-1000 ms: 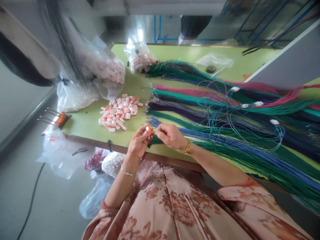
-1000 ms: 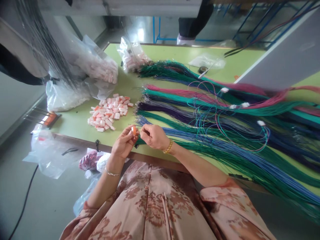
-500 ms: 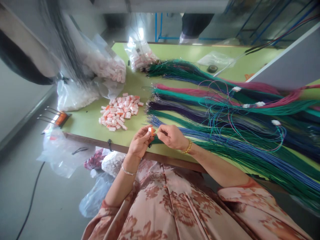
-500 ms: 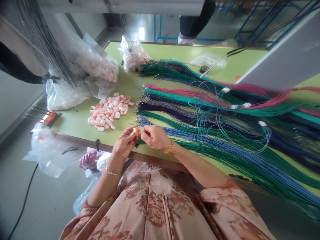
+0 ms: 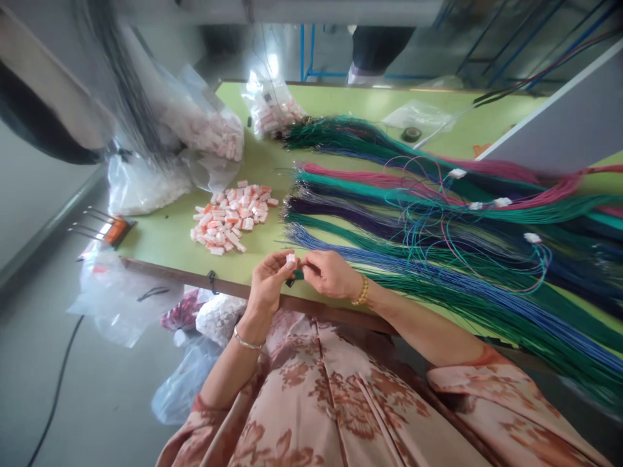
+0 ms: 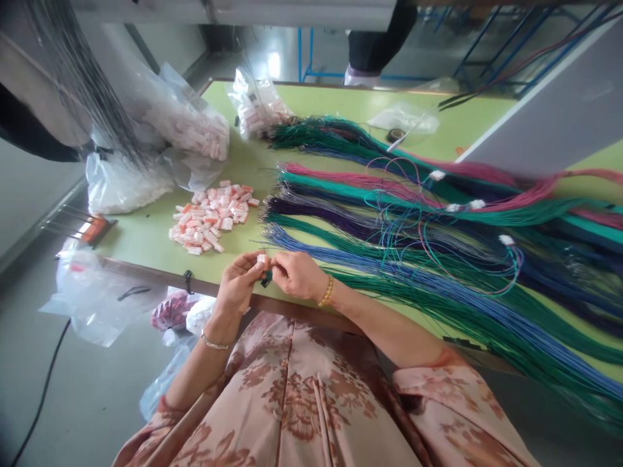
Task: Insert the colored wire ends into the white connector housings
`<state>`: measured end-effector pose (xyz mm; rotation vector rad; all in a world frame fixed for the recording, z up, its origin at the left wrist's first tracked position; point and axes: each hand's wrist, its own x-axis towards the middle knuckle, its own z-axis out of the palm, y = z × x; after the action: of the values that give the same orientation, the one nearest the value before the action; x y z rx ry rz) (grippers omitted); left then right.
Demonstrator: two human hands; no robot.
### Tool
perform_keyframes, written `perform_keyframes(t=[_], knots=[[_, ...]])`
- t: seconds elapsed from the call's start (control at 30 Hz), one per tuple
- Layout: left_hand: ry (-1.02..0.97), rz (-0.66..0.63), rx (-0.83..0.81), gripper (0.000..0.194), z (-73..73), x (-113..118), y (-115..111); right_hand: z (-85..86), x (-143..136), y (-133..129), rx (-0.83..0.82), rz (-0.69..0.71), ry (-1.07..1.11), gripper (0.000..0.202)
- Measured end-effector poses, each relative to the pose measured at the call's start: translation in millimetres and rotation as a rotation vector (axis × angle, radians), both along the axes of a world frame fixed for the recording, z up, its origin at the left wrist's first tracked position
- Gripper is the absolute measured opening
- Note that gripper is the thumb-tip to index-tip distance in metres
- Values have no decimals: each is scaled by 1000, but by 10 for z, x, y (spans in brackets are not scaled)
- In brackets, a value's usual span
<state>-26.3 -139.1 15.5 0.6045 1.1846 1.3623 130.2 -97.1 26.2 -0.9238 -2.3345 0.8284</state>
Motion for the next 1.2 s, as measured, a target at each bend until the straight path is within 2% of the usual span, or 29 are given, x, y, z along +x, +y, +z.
perform_keyframes(t=[0.27,0.43,0.53,0.63,0.77,0.87,1.03,1.2], knots=[[108,20,-21,42,-36,47,-195,-102,-58,-204,54,-6,-184,13],[72,-29,-21,38,-90,-36,-171,40,64,52,-25,76,-154,19],[36,-34,-25,38,-123,-74,-144,115,60,305,-2,-30,-225,19],[26,-58,-23,38,-132,-68,-139,84,-76,461,45,-77,-412,19],[31,-74,-27,35,-115,-36,-143,-21,-282,495,129,-85,-615,21],[61,-92,0,35,-112,-24,-121,-50,-341,478,174,-43,-688,24],[104,-244,-20,35,-123,-41,-57,18,-298,474,84,-78,-673,25],[113,-269,-57,33,-117,-51,-57,118,-160,501,40,-217,-594,19]])
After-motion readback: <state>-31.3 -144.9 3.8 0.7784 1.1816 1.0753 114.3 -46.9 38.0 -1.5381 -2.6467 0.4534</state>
